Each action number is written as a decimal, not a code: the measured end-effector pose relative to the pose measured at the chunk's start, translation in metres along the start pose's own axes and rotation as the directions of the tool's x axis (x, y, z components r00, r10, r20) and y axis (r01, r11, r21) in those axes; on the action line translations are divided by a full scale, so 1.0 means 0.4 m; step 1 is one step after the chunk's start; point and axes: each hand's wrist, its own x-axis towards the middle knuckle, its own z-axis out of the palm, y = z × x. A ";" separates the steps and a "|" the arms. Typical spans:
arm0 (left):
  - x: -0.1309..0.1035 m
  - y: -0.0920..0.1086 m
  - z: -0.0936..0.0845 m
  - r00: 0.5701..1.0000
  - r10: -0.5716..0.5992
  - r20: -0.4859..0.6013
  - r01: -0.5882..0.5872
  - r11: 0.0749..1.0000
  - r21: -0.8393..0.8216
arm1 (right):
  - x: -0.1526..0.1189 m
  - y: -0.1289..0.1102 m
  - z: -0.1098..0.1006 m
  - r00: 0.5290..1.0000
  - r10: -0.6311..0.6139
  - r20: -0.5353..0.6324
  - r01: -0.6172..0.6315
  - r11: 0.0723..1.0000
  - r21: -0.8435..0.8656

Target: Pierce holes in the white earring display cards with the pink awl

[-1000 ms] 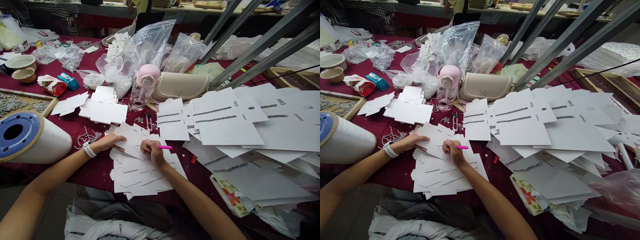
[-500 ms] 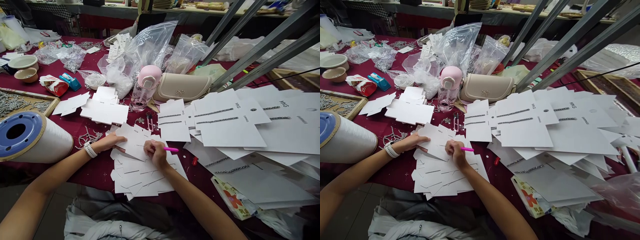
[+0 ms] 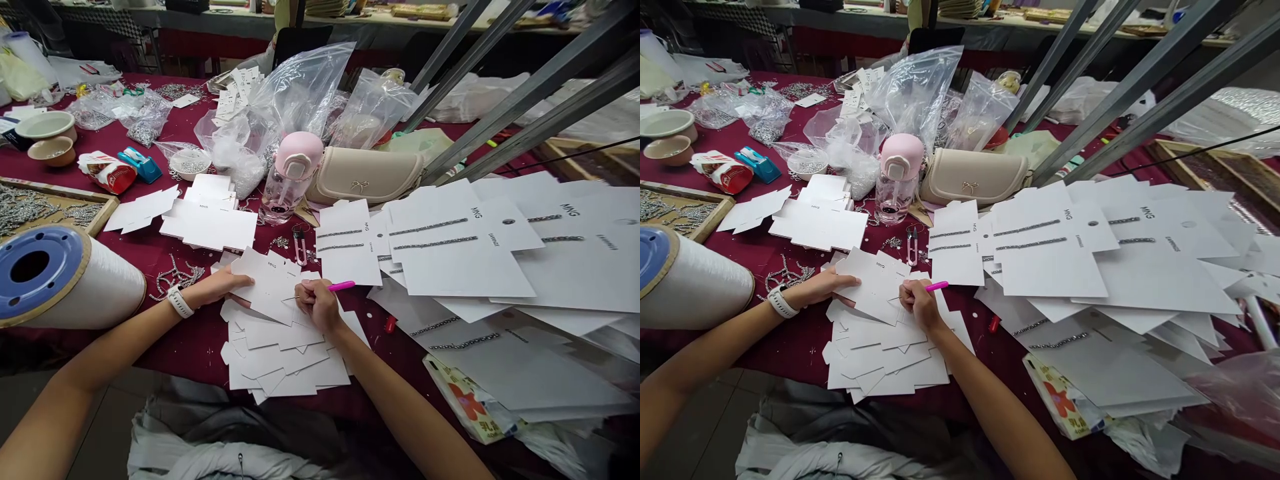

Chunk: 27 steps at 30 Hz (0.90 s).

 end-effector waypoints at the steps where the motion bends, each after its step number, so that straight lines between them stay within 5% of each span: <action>1: 0.000 0.001 0.000 1.000 -0.001 -0.001 0.001 1.000 -0.001 | 0.000 0.001 0.000 1.000 -0.003 0.001 0.003 1.000 -0.004; 13: 0.000 0.002 0.000 1.000 -0.011 -0.021 0.011 1.000 -0.004 | -0.009 0.003 0.002 0.999 -0.043 0.003 0.043 0.999 0.009; 27: -0.002 0.002 -0.001 1.000 -0.013 0.004 0.013 1.000 0.000 | 0.012 -0.006 -0.024 0.993 0.055 0.107 -0.055 0.998 -0.003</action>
